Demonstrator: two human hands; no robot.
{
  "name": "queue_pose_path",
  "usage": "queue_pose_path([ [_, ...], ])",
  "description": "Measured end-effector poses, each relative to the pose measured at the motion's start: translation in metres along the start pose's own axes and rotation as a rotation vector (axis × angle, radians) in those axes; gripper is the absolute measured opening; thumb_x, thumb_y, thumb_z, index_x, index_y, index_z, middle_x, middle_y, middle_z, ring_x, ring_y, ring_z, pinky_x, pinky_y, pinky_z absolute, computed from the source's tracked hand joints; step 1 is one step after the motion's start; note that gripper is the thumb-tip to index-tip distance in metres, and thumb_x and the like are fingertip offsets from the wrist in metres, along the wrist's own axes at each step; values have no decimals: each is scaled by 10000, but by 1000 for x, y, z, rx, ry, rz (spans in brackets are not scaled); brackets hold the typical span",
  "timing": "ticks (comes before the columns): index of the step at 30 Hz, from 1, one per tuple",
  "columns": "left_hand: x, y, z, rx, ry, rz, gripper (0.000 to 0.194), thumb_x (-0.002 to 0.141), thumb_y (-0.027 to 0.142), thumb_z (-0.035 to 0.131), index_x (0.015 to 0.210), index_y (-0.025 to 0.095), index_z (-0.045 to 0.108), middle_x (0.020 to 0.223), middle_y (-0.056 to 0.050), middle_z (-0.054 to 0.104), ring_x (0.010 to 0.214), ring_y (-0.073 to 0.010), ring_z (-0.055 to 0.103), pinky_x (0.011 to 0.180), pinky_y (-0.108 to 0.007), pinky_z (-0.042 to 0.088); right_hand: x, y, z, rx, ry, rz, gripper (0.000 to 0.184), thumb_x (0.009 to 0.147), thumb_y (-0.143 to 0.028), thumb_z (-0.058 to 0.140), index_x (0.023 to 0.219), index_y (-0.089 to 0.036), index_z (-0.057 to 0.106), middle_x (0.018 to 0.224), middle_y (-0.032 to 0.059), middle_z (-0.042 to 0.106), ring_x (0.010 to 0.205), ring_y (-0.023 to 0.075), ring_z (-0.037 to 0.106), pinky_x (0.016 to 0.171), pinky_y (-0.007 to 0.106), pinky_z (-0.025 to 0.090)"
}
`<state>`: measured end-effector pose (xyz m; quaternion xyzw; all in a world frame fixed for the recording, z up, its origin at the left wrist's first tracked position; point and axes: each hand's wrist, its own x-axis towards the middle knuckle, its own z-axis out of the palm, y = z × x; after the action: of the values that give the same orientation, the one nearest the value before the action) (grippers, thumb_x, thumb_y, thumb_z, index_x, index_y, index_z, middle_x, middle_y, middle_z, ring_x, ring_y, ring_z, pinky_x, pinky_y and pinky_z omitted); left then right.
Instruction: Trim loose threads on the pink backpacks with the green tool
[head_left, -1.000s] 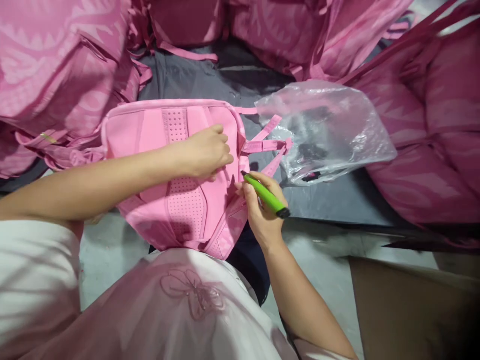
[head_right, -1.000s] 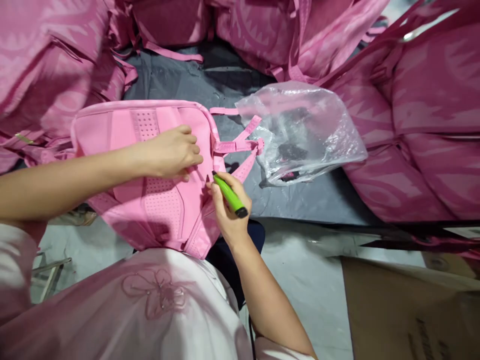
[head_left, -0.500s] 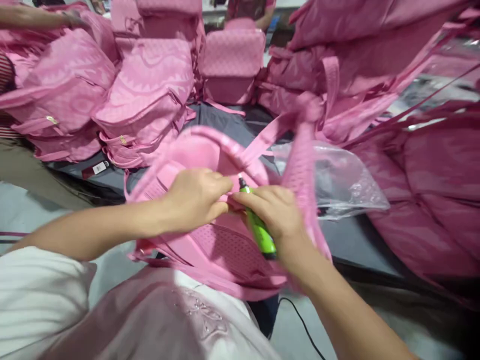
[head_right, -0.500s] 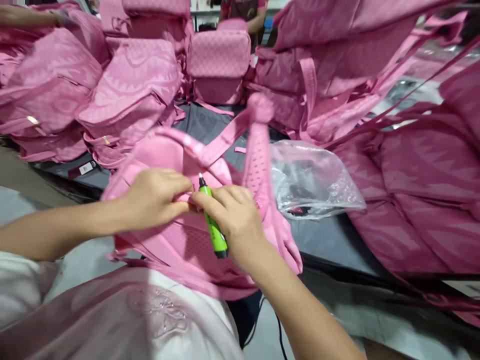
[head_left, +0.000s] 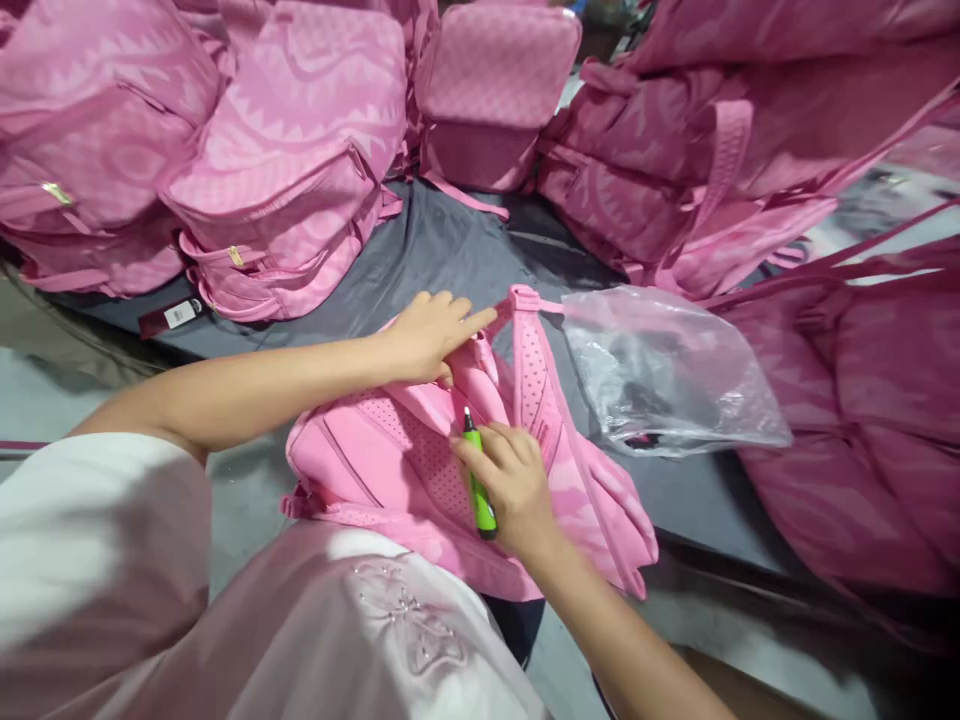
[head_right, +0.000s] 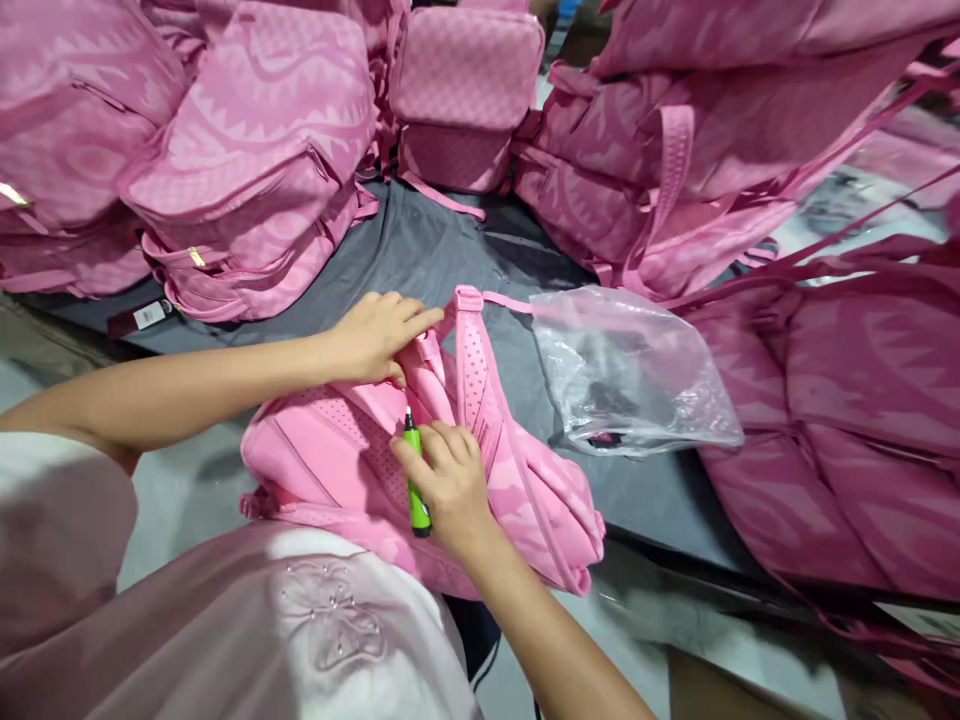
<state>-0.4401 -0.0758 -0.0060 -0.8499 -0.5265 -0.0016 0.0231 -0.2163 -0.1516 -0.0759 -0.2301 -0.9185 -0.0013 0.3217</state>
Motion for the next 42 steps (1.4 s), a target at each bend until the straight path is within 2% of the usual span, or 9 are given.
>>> queue_pose_path([
  [6, -5, 8, 9, 71, 74, 151, 1221, 766, 504, 819, 1639, 189, 26, 1698, -236, 105, 1562, -411, 145, 1199, -658, 154, 5, 26, 5, 200, 78, 74, 333, 976, -365, 606, 1260, -191, 616, 1003, 107, 708, 988, 278, 668, 870, 422, 530],
  [8, -2, 15, 12, 124, 49, 171, 1181, 792, 486, 801, 1641, 256, 12, 1713, -207, 36, 1577, -407, 104, 1184, -671, 164, 6, 32, 8, 271, 83, 101, 362, 997, -431, 552, 1273, -203, 606, 1000, 103, 718, 971, 279, 684, 856, 432, 545],
  [14, 14, 19, 26, 178, -11, 84, 1126, 819, 357, 785, 1647, 254, 28, 1665, -220, 245, 1328, -364, 510, 1077, -510, 391, 7, 38, 6, 333, 48, 421, 338, 965, -358, 596, 1272, -228, 540, 1038, 90, 746, 862, 244, 743, 726, 374, 608],
  [18, 14, 17, 29, 137, 9, 50, 1025, 865, 310, 723, 1647, 255, 62, 1666, -195, 262, 1395, -372, 441, 1117, -519, 343, 19, 47, -16, 413, -137, 411, 171, 966, -290, 620, 1121, -230, 659, 1016, 62, 767, 893, 221, 747, 821, 355, 598],
  [21, 14, 18, 32, 104, 21, -26, 1032, 861, 333, 727, 1647, 253, 64, 1675, -207, 228, 1456, -399, 358, 1118, -541, 328, 36, 55, -29, 521, -293, 438, 278, 952, -374, 665, 1180, -217, 694, 1134, 81, 765, 1005, 248, 738, 895, 380, 583],
  [24, 17, 19, 33, 70, 5, -65, 1032, 870, 354, 714, 1649, 221, 50, 1662, -237, 239, 1391, -399, 428, 1078, -529, 359, 54, 59, -26, 562, -380, 487, 340, 960, -452, 633, 1186, -214, 723, 1170, 82, 763, 1057, 265, 724, 923, 402, 566],
  [29, 22, 20, 29, 24, -59, -107, 965, 906, 275, 646, 1651, 219, 36, 1666, -225, 239, 1350, -394, 463, 1077, -528, 342, 70, 60, -15, 381, -504, 492, 167, 926, -255, 587, 1002, -192, 721, 868, 52, 757, 746, 213, 692, 699, 339, 541],
  [34, 25, 16, 31, -30, -53, -83, 933, 900, 211, 616, 1650, 228, 61, 1646, -199, 291, 1371, -396, 443, 1095, -522, 314, 63, 68, -28, 300, -502, 358, 182, 949, -258, 589, 1032, -191, 736, 950, 84, 749, 820, 225, 697, 764, 366, 548],
  [42, 29, 10, 35, -66, -43, -62, 941, 883, 352, 631, 1639, 221, 87, 1606, -168, 356, 1324, -394, 461, 1096, -542, 303, 61, 69, -21, 405, -457, 384, 203, 937, -265, 649, 1110, -202, 733, 993, 56, 783, 848, 220, 731, 790, 366, 546],
])
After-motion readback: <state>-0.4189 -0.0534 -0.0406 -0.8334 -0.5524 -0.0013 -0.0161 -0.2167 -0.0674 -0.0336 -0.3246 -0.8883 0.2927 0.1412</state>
